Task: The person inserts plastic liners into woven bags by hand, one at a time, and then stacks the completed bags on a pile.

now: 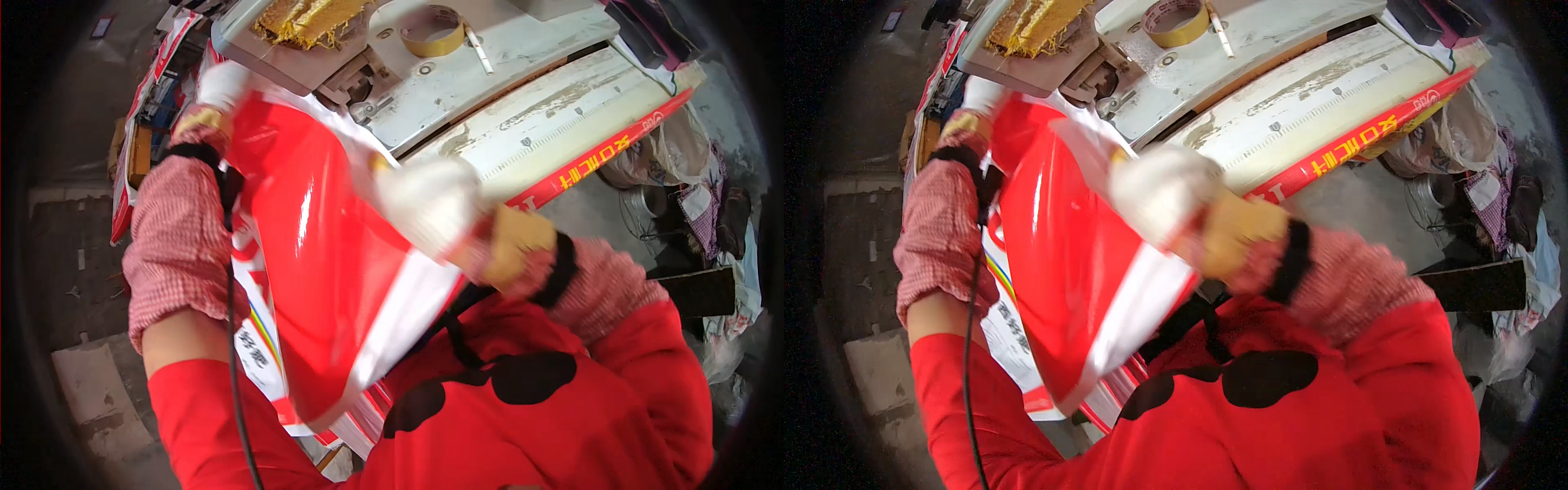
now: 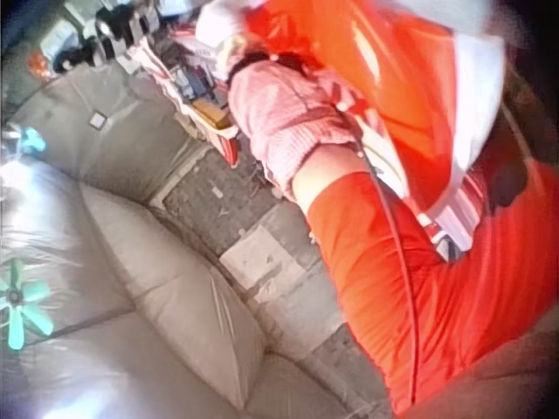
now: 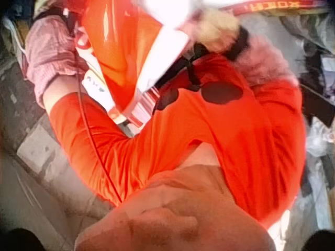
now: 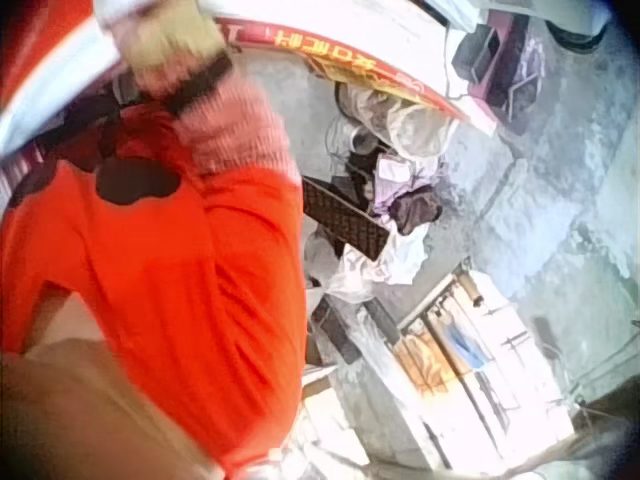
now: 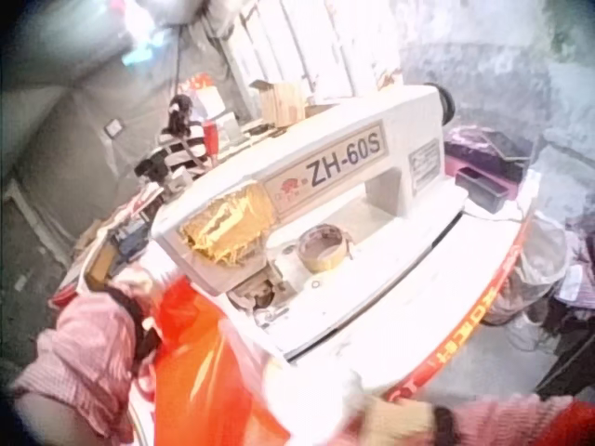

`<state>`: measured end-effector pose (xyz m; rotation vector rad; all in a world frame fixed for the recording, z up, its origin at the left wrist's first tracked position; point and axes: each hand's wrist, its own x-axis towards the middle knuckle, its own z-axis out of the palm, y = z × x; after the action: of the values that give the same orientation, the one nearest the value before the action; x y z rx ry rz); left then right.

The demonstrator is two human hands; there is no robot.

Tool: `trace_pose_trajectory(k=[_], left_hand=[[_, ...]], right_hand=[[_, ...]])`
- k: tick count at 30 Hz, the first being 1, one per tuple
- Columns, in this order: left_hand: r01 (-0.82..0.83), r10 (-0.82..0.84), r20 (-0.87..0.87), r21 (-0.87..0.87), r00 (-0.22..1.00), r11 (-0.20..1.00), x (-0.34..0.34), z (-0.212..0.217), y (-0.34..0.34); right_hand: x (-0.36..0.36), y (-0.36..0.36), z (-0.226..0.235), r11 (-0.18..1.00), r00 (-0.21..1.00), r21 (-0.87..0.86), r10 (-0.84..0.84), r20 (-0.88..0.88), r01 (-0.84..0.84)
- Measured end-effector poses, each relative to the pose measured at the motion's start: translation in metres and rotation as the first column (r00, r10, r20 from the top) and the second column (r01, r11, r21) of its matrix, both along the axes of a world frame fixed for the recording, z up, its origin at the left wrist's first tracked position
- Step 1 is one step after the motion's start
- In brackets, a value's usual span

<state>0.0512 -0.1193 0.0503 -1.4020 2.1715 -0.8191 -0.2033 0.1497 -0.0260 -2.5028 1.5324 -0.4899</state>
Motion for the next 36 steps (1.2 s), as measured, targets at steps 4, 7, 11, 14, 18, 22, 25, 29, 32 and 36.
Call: trace_pose_trajectory(k=[4, 7, 11, 14, 18, 22, 25, 29, 32, 36], left_hand=[[0.09, -0.131, -0.275, -0.155, 0.953, 0.984, -0.03, 0.045, 0.0], [0.257, -0.299, -0.214, -0.202, 0.93, 0.945, -0.019, 0.062, 0.01], [0.235, -0.247, 0.012, 0.269, 0.969, 0.934, -0.096, 0.069, 0.129], [0.454, -0.384, -0.296, 0.22, 0.875, 0.863, -0.147, 0.076, 0.198], [0.639, -0.44, -0.474, 0.452, 0.763, 0.622, -0.219, 0.084, 0.248], [0.36, -0.124, -0.339, 0.894, 0.933, 0.267, -0.207, 0.067, 0.25], [0.257, 0.284, -0.344, 0.918, 0.895, 0.301, -0.194, 0.111, 0.264], [-0.145, 0.354, 0.089, 0.98, 0.931, 0.133, -0.186, 0.132, 0.266], [-0.496, -0.025, 0.556, 0.76, 0.831, 0.419, -0.187, 0.126, 0.323], [-0.234, -0.465, 0.391, 0.903, 0.794, 0.36, -0.206, 0.088, 0.379]], right_hand=[[0.008, -0.049, -0.003, 0.989, 0.985, 0.1, 0.119, -0.129, -0.106], [0.04, -0.078, 0.003, 0.996, 0.986, -0.004, -0.086, -0.144, 0.086], [-0.014, -0.11, 0.019, 0.818, 0.829, 0.184, 0.559, -0.024, -0.545], [-0.027, -0.1, 0.04, 0.803, 0.902, 0.423, 0.422, 0.092, -0.42], [-0.009, -0.151, -0.068, 0.542, 0.089, -0.098, 0.307, 0.947, -0.835], [-0.02, -0.132, -0.008, 0.732, 0.722, 0.037, 0.677, -0.138, -0.68], [0.002, -0.119, 0.01, 0.799, 0.791, 0.031, 0.598, -0.131, -0.6], [-0.009, -0.143, -0.027, 0.742, 0.849, 0.432, 0.515, 0.121, -0.512], [-0.015, -0.115, -0.002, 0.774, 0.837, 0.33, 0.535, 0.116, -0.541], [-0.017, -0.049, -0.036, 0.928, 0.871, 0.018, 0.343, 0.352, -0.373]])
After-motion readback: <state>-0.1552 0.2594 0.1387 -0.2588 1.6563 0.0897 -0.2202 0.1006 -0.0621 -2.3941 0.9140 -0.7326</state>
